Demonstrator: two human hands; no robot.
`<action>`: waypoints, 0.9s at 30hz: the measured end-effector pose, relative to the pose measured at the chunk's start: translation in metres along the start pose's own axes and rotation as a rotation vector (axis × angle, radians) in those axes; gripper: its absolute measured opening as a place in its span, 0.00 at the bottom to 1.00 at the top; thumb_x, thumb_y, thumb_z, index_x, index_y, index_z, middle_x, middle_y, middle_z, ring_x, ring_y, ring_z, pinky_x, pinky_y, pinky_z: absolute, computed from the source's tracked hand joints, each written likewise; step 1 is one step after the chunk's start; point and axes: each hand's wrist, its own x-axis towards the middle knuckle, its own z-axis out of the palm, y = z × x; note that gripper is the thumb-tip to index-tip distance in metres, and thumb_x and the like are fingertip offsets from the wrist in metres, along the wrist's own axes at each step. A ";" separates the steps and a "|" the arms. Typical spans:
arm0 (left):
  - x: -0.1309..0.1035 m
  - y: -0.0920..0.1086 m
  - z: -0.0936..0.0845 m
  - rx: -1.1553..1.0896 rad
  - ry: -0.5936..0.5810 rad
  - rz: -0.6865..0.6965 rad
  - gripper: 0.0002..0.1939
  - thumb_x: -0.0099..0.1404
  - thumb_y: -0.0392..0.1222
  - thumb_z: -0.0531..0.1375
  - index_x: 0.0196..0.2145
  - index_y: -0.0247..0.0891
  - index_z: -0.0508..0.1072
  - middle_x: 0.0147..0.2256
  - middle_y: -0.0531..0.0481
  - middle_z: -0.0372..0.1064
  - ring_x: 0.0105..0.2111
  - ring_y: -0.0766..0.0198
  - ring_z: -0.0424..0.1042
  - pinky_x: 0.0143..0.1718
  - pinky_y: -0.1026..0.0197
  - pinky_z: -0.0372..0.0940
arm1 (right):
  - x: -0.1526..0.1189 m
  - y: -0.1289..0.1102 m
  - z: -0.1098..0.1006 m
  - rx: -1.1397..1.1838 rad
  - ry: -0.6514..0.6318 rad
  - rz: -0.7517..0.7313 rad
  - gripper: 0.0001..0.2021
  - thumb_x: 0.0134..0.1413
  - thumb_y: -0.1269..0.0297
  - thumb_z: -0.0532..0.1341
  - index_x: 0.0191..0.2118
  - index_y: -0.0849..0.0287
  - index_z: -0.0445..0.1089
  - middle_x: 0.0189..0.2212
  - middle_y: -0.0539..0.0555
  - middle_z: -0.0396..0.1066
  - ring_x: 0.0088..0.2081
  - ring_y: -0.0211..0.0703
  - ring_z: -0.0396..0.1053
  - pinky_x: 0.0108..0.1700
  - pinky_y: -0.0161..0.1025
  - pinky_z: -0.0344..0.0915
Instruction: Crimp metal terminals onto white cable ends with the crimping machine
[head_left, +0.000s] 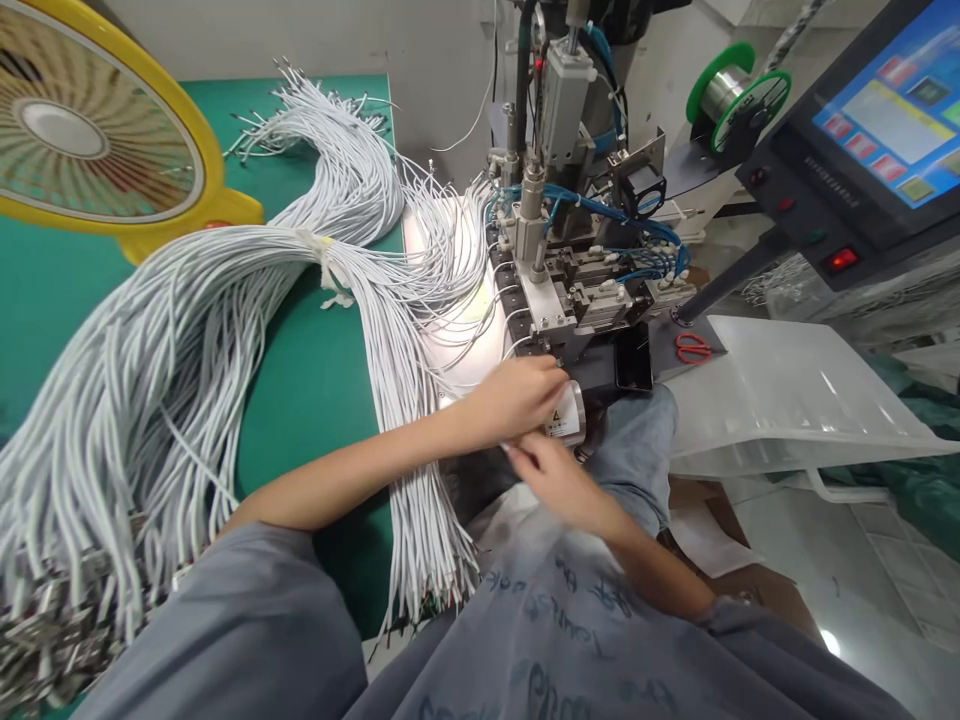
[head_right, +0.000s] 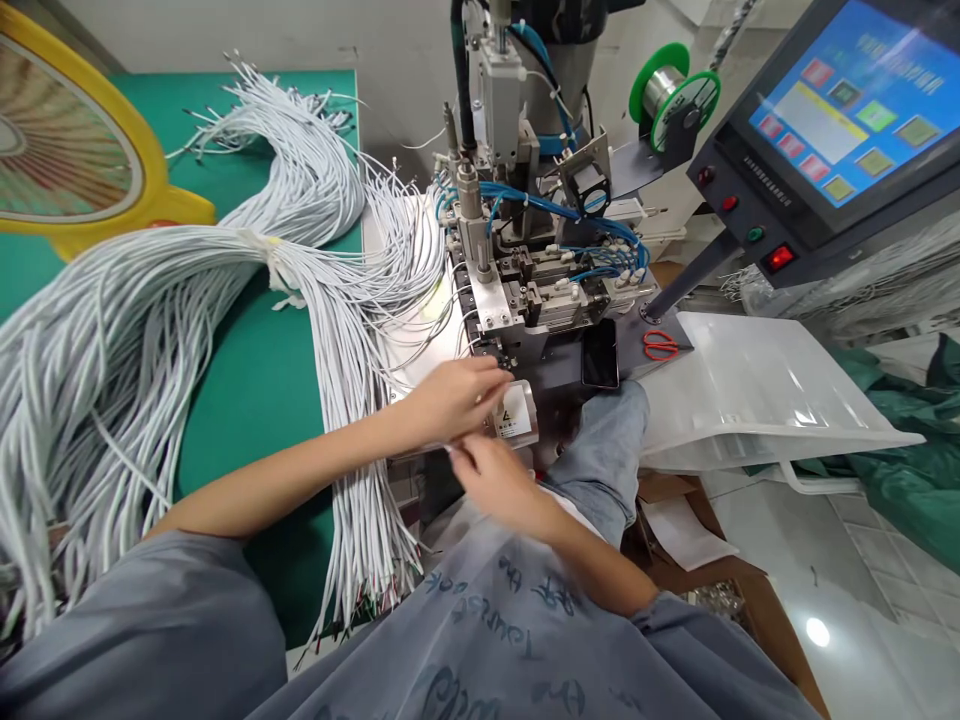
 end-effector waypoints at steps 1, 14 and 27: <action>-0.002 0.003 0.001 -0.124 0.022 0.075 0.16 0.69 0.39 0.47 0.35 0.32 0.73 0.31 0.45 0.69 0.31 0.64 0.70 0.32 0.64 0.61 | -0.001 0.001 -0.015 -0.005 0.049 0.024 0.10 0.56 0.65 0.53 0.26 0.60 0.67 0.21 0.49 0.66 0.25 0.37 0.61 0.28 0.34 0.56; -0.001 0.000 0.020 -0.687 0.260 0.094 0.14 0.67 0.44 0.53 0.38 0.33 0.74 0.27 0.49 0.69 0.26 0.70 0.67 0.28 0.67 0.61 | -0.006 0.013 -0.064 0.578 0.524 -0.141 0.08 0.49 0.59 0.63 0.32 0.58 0.73 0.24 0.50 0.69 0.24 0.36 0.65 0.29 0.37 0.64; -0.002 0.000 0.020 -0.560 0.377 0.206 0.12 0.67 0.37 0.51 0.36 0.35 0.75 0.26 0.49 0.66 0.27 0.69 0.66 0.28 0.67 0.62 | -0.002 -0.002 -0.061 0.056 0.719 -0.208 0.07 0.52 0.63 0.61 0.28 0.58 0.75 0.19 0.47 0.59 0.21 0.33 0.55 0.23 0.35 0.54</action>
